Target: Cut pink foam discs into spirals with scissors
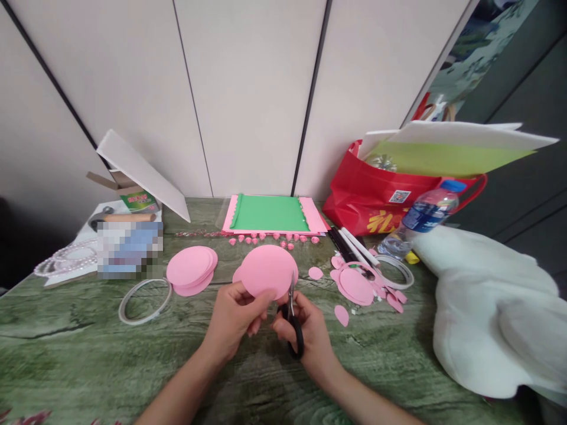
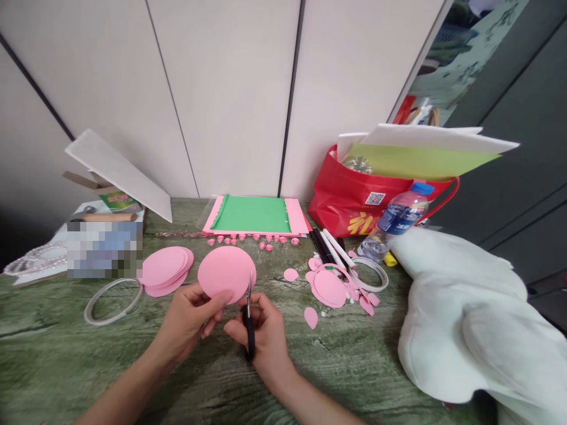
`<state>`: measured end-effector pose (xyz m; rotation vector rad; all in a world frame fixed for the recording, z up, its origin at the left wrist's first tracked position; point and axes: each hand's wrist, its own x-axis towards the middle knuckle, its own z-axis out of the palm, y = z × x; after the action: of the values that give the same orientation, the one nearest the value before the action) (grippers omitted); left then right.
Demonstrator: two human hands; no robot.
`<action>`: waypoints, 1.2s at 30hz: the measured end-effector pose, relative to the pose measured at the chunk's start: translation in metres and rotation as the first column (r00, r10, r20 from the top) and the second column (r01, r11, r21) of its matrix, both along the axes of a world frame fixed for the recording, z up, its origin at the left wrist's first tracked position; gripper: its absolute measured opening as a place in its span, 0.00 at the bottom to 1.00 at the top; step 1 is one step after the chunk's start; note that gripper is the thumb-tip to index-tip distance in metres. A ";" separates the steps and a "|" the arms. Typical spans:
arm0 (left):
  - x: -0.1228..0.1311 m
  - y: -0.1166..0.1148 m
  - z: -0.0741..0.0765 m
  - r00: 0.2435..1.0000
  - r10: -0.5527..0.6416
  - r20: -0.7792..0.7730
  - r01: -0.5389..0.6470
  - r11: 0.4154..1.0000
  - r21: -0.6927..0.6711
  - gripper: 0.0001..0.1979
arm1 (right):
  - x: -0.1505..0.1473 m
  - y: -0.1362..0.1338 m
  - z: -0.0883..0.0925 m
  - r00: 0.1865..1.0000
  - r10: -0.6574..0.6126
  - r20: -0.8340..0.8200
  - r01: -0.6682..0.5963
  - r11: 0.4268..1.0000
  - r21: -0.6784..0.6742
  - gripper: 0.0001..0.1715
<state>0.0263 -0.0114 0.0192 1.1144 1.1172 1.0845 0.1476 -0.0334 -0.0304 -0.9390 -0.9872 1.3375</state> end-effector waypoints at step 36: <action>0.002 0.000 0.002 0.999 -0.042 -0.035 0.042 0.999 -0.016 0.12 | 0.004 -0.001 0.008 1.000 0.022 -0.013 -0.022 0.999 0.032 0.23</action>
<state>0.0284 -0.0118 0.0215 1.1440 1.1229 1.0260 0.1518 -0.0348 -0.0220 -0.8967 -1.0081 1.3411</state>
